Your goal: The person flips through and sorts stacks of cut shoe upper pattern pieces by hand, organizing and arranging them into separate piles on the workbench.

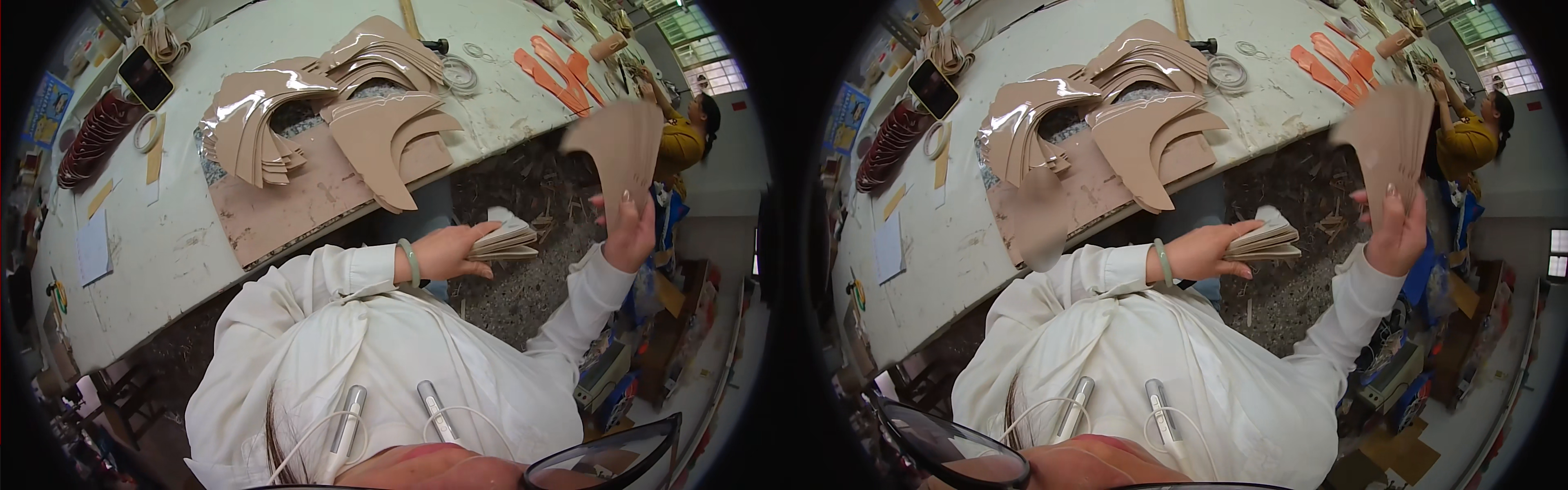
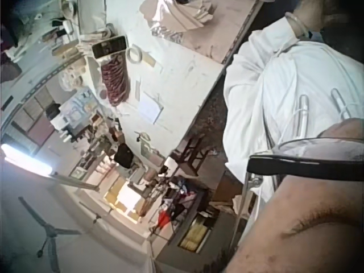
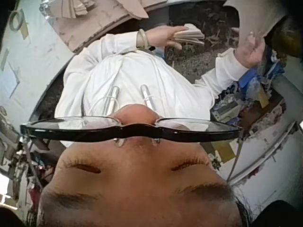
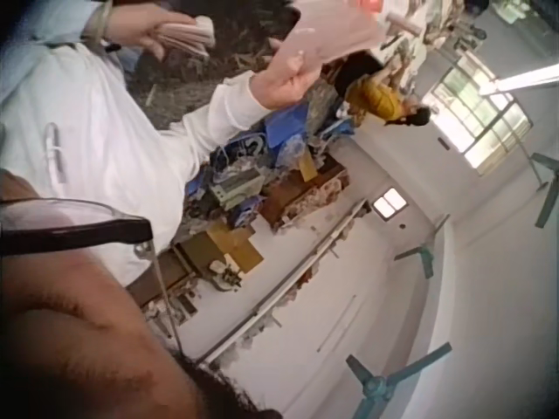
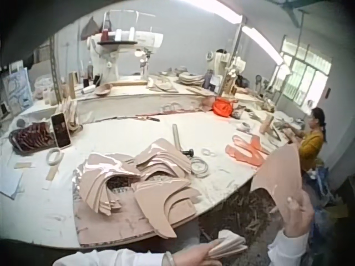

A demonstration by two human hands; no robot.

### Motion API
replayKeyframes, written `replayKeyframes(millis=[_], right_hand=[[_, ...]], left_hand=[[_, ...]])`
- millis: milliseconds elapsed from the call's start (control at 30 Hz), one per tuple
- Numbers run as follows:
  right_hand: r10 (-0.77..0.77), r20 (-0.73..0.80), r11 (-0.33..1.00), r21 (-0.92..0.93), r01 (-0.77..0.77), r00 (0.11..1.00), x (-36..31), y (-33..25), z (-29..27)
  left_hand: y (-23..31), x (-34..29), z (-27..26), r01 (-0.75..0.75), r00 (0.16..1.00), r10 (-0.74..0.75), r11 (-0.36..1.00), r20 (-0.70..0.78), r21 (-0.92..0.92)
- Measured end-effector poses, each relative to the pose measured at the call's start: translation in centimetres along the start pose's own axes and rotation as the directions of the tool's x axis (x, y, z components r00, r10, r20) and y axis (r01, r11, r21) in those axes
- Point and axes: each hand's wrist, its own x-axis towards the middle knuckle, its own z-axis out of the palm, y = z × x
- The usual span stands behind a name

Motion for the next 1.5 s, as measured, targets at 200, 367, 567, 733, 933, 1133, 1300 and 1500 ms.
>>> replayKeyframes(millis=[200, 367, 567, 733, 933, 1133, 1300, 1500], right_hand=[[-0.140, 0.769, 0.838, 0.427, -0.338, 0.624, 5.6, -2.4, 10.5], [-0.197, 0.944, 0.752, 0.319, -0.577, 0.264, 7.0, 0.0, 18.7], [0.111, 0.951, 0.842, 0.064, -0.535, 0.289, 7.2, 7.1, 24.3], [0.153, 0.949, 0.827, 0.031, -0.562, 0.277, 8.0, 6.9, 24.1], [0.002, 0.980, 0.807, 0.117, -0.579, 0.201, 9.3, 0.4, 25.0], [-0.189, 0.961, 0.818, 0.269, -0.508, 0.204, 6.1, -6.6, 33.2], [-0.228, 0.915, 0.954, 0.141, 0.264, 0.333, 2.4, -7.6, 37.7], [-0.601, 0.696, 0.725, 0.268, 0.634, 0.393, 4.8, -7.2, 26.7]], left_hand=[[-1.1, -0.3, -0.1, 0.485, 0.874, -0.325, 0.629, 0.361, -0.608], [-3.7, -1.1, -0.1, 0.566, 0.794, -0.389, 0.196, 0.467, -0.801], [-2.5, -2.1, -0.2, 0.573, 0.804, -0.461, 0.431, 0.375, -0.698], [-1.1, -2.3, 0.6, 0.313, 0.920, -0.340, 0.937, 0.196, 0.158], [-1.6, -1.1, 0.8, 0.393, 0.900, -0.342, 0.905, 0.269, -0.162], [-1.3, -1.5, -1.4, 0.440, 0.884, -0.320, 0.328, 0.340, -0.836], [-0.2, -2.3, -2.3, 0.313, 0.912, -0.360, 0.308, 0.195, -0.898], [0.7, -1.9, -3.3, 0.124, 0.933, -0.359, 0.361, -0.015, -0.925]])
